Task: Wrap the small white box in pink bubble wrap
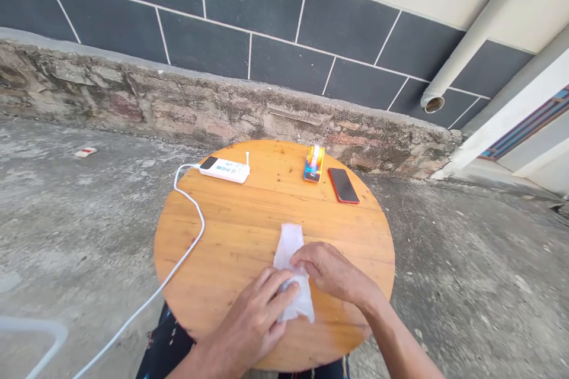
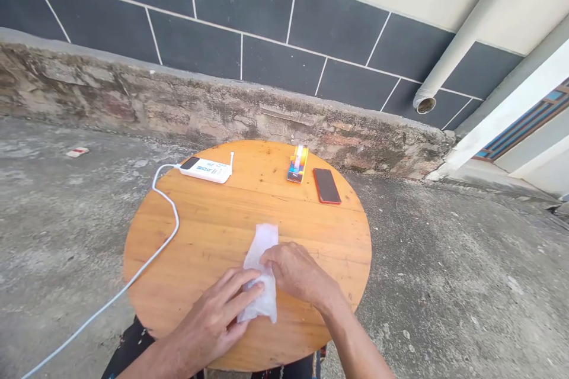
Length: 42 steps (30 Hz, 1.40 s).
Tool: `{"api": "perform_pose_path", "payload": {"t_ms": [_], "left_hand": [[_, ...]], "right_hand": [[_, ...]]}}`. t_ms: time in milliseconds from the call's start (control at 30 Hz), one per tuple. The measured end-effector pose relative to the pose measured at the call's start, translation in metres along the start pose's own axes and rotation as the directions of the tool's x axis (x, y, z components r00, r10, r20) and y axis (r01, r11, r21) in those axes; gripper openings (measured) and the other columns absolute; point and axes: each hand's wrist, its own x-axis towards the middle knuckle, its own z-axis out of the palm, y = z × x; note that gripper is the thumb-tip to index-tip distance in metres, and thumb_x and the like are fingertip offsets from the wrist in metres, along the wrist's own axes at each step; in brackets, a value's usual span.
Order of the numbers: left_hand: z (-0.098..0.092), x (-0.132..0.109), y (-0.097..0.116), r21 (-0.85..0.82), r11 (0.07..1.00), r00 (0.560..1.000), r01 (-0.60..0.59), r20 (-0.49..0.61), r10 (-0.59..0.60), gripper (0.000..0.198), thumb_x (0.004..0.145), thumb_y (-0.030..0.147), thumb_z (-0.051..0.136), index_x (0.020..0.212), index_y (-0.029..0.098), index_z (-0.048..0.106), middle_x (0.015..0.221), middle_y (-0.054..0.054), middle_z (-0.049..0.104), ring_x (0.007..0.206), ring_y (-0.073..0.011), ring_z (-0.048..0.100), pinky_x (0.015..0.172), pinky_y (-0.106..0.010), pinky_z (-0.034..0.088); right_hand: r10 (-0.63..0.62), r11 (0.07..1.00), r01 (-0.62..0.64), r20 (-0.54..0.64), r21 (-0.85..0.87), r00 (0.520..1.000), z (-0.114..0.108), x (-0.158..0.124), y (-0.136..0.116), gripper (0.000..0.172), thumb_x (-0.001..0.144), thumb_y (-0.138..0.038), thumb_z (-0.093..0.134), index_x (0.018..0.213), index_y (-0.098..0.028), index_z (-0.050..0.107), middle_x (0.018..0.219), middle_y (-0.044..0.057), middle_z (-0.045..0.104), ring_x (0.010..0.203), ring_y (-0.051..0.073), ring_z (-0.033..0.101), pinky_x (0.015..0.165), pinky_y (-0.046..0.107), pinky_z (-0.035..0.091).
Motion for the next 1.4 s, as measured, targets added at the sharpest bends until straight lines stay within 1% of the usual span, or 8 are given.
{"api": "perform_pose_path", "payload": {"t_ms": [167, 333, 567, 733, 900, 1033, 1200, 1400], "left_hand": [[-0.004, 0.004, 0.001, -0.047, 0.998, 0.999, 0.039, 0.030, -0.038, 0.055, 0.072, 0.000, 0.048, 0.121, 0.024, 0.048, 0.125, -0.007, 0.052, 0.110, -0.0230, 0.048, 0.097, -0.039, 0.045], [-0.018, 0.016, 0.004, -0.118, 0.986, 0.990, 0.114, 0.102, -0.102, 0.046, 0.074, 0.004, 0.050, 0.115, 0.025, 0.054, 0.121, -0.004, 0.054, 0.107, -0.0213, 0.050, 0.095, -0.036, 0.045], [-0.032, 0.036, -0.001, -0.232, 0.957, 0.975, 0.172, 0.179, -0.132, 0.048, 0.067, 0.006, 0.053, 0.110, 0.025, 0.060, 0.113, -0.002, 0.059, 0.106, -0.0194, 0.052, 0.095, -0.031, 0.041], [-0.043, 0.053, -0.004, -0.250, 0.930, 0.933, 0.270, 0.305, -0.189, 0.031, 0.065, 0.010, 0.053, 0.092, 0.021, 0.065, 0.096, -0.002, 0.063, 0.090, -0.0188, 0.056, 0.081, -0.027, 0.043], [-0.043, 0.061, -0.015, -0.258, 0.876, 0.870, 0.408, 0.401, -0.287, 0.008, 0.066, 0.017, 0.055, 0.072, 0.017, 0.059, 0.074, 0.002, 0.056, 0.067, -0.0131, 0.049, 0.060, -0.022, 0.036], [-0.039, 0.062, -0.021, -0.322, 0.814, 0.829, 0.484, 0.468, -0.307, 0.009, 0.068, 0.021, 0.053, 0.072, 0.015, 0.058, 0.071, 0.003, 0.052, 0.064, -0.0116, 0.045, 0.055, -0.021, 0.031], [-0.039, 0.065, -0.020, -0.343, 0.814, 0.852, 0.468, 0.420, -0.313, 0.009, 0.070, 0.021, 0.050, 0.069, 0.016, 0.058, 0.077, 0.000, 0.054, 0.073, -0.0151, 0.048, 0.061, -0.022, 0.034], [-0.039, 0.063, -0.022, -0.377, 0.806, 0.861, 0.457, 0.417, -0.292, 0.010, 0.072, 0.020, 0.049, 0.069, 0.016, 0.058, 0.080, 0.000, 0.056, 0.073, -0.0142, 0.048, 0.061, -0.022, 0.034]], "right_hand": [[-0.049, 0.991, 0.050, -0.013, 0.127, 0.999, 0.008, -0.005, -0.002, 0.030, 0.088, -0.013, 0.042, 0.094, -0.023, 0.070, 0.089, 0.001, 0.072, 0.083, 0.017, 0.064, 0.076, 0.025, 0.044], [0.014, 0.964, 0.006, -0.073, 0.264, 0.997, 0.009, -0.017, -0.004, 0.031, 0.095, -0.019, 0.037, 0.100, -0.023, 0.067, 0.089, 0.000, 0.071, 0.081, 0.016, 0.064, 0.076, 0.026, 0.047], [0.080, 0.949, -0.006, -0.223, 0.314, 0.971, 0.033, -0.033, 0.013, 0.034, 0.096, -0.038, 0.041, 0.124, -0.026, 0.054, 0.118, 0.004, 0.062, 0.109, 0.022, 0.057, 0.092, 0.034, 0.045], [0.099, 0.949, 0.016, -0.346, 0.315, 0.933, 0.045, -0.040, 0.015, 0.034, 0.096, -0.038, 0.041, 0.127, -0.026, 0.051, 0.123, 0.005, 0.058, 0.115, 0.021, 0.051, 0.099, 0.036, 0.040], [0.092, 0.956, 0.007, -0.323, 0.294, 0.942, 0.038, -0.047, 0.011, 0.037, 0.093, -0.040, 0.047, 0.127, -0.026, 0.050, 0.125, 0.007, 0.056, 0.114, 0.023, 0.051, 0.097, 0.039, 0.040], [0.025, 0.975, 0.048, -0.327, 0.215, 0.945, 0.040, -0.044, 0.007, 0.054, 0.081, -0.037, 0.066, 0.130, -0.027, 0.046, 0.125, 0.006, 0.056, 0.114, 0.025, 0.051, 0.096, 0.040, 0.039], [0.033, 0.987, 0.017, -0.307, 0.158, 0.951, 0.039, -0.036, 0.003, 0.045, 0.082, -0.032, 0.066, 0.124, -0.027, 0.051, 0.119, 0.005, 0.061, 0.107, 0.024, 0.054, 0.093, 0.038, 0.038], [-0.017, 0.997, 0.034, -0.223, 0.075, 0.975, 0.028, -0.032, -0.002, 0.053, 0.075, -0.026, 0.072, 0.124, -0.028, 0.051, 0.117, 0.002, 0.063, 0.106, 0.024, 0.053, 0.093, 0.037, 0.034]]}}
